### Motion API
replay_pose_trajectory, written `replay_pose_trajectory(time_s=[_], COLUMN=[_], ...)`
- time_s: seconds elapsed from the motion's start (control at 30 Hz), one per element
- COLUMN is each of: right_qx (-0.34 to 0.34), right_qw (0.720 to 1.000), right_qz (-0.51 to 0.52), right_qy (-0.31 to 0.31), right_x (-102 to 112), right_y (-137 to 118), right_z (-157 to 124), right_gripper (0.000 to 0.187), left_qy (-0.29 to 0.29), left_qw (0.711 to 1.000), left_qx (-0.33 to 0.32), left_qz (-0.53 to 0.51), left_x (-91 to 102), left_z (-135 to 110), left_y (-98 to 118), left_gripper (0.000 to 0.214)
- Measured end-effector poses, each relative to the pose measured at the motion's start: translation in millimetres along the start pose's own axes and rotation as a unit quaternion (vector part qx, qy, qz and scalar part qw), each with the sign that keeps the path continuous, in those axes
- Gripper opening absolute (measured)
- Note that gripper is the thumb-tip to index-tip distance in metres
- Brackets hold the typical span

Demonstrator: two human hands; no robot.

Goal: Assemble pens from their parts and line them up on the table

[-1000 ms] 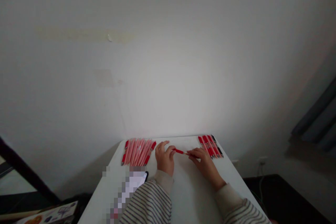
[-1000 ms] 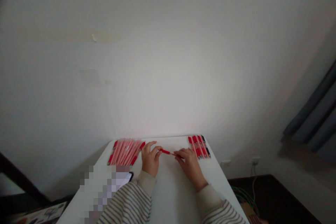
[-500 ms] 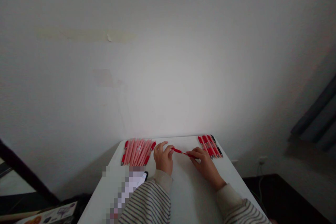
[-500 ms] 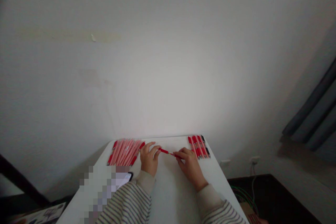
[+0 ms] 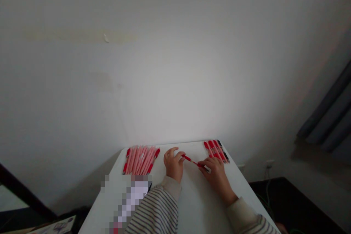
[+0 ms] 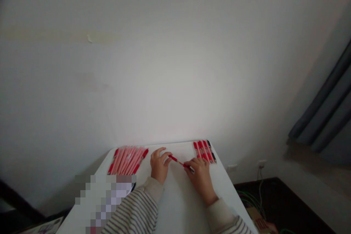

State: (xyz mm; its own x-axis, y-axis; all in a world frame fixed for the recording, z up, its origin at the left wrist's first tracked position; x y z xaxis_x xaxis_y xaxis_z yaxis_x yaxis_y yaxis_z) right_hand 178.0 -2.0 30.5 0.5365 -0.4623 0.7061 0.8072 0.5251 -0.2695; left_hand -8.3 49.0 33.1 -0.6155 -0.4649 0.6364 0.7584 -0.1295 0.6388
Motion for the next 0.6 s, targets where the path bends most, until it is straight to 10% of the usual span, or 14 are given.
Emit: replay_pose_trajectory(time_s=[0.6], right_qx=[-0.135], right_qw=[0.986], right_qz=[-0.086], right_qy=[0.057], right_x=[16.0], right_y=[18.0], right_z=[-4.7], right_gripper=[0.017], left_qy=[-0.099], left_qw=[0.995], left_qx=[0.017], left_qz=[0.016], left_x=[-54.9], left_z=[25.0], left_y=[59.1], left_gripper=[0.026])
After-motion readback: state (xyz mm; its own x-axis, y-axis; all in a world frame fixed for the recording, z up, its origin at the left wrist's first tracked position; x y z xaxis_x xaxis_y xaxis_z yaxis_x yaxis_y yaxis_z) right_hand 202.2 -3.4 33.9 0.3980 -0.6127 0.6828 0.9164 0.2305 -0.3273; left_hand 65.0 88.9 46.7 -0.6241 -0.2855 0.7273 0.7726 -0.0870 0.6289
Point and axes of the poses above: each hand's wrist, its own z-axis towards the middle knuckle, its own x-axis out of the back of the hand, y = z × x, the point moved 5 cm from there along z, towards the middle knuckle, and after that the axes turned 13 degrees about x, right-handed, at the moved point
